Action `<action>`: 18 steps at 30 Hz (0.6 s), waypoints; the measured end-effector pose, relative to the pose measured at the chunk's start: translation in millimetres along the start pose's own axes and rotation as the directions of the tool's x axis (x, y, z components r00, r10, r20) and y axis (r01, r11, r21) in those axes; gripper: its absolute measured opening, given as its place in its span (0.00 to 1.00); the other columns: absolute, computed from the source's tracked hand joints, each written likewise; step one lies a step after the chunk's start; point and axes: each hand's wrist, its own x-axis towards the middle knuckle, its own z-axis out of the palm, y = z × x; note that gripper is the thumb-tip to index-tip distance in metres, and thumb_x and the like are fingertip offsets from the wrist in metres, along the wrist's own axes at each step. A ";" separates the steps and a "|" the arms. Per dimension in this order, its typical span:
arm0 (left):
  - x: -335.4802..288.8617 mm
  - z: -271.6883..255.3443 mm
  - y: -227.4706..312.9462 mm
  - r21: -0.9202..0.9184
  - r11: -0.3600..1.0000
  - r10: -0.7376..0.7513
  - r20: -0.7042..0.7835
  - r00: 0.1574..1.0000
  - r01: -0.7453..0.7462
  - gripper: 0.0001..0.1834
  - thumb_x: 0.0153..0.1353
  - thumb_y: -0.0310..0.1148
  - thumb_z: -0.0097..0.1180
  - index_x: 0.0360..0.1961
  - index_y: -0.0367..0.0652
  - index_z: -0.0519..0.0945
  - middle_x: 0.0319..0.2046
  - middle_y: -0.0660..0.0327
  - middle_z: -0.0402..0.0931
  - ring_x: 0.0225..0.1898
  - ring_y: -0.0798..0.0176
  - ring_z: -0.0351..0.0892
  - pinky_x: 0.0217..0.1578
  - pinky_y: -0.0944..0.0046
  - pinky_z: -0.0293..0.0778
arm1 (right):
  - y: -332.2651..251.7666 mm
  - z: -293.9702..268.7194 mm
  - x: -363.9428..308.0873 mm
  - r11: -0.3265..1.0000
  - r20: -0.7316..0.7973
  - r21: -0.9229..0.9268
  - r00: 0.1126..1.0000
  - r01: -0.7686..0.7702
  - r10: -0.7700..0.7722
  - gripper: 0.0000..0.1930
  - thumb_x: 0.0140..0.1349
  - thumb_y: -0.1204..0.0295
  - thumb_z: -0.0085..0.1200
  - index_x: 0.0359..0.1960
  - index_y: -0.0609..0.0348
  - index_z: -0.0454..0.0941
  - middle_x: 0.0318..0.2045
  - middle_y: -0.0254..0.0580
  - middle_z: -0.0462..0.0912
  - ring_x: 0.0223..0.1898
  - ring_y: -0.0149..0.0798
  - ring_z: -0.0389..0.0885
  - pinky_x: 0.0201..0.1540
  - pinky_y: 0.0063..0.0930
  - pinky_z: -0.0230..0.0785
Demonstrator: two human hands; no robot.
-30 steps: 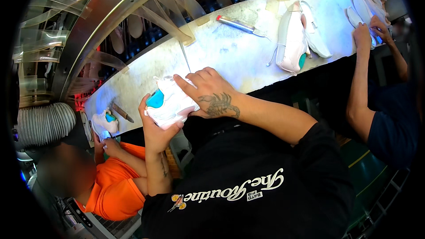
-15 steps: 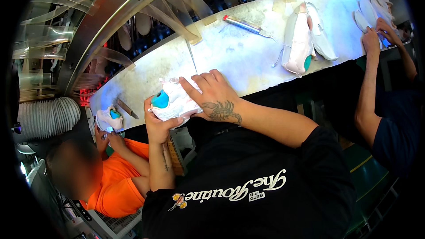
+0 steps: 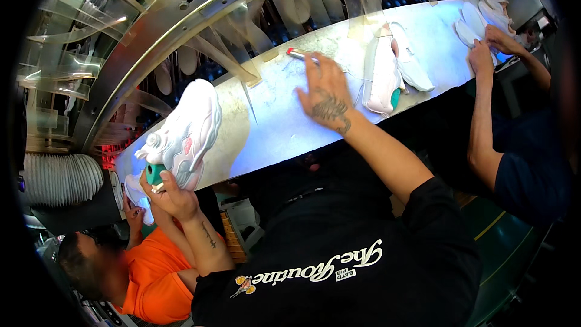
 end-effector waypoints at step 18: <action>-22.6 2.2 -126.4 -0.057 0.930 -0.356 0.102 0.929 0.363 0.15 0.76 0.33 0.63 0.56 0.38 0.75 0.45 0.62 0.78 0.44 0.70 0.77 0.49 0.66 0.76 | -1.8 -9.5 -36.8 0.999 0.387 -0.007 0.921 -0.046 0.046 0.19 0.65 0.70 0.60 0.57 0.57 0.81 0.45 0.59 0.81 0.35 0.64 0.86 0.42 0.56 0.82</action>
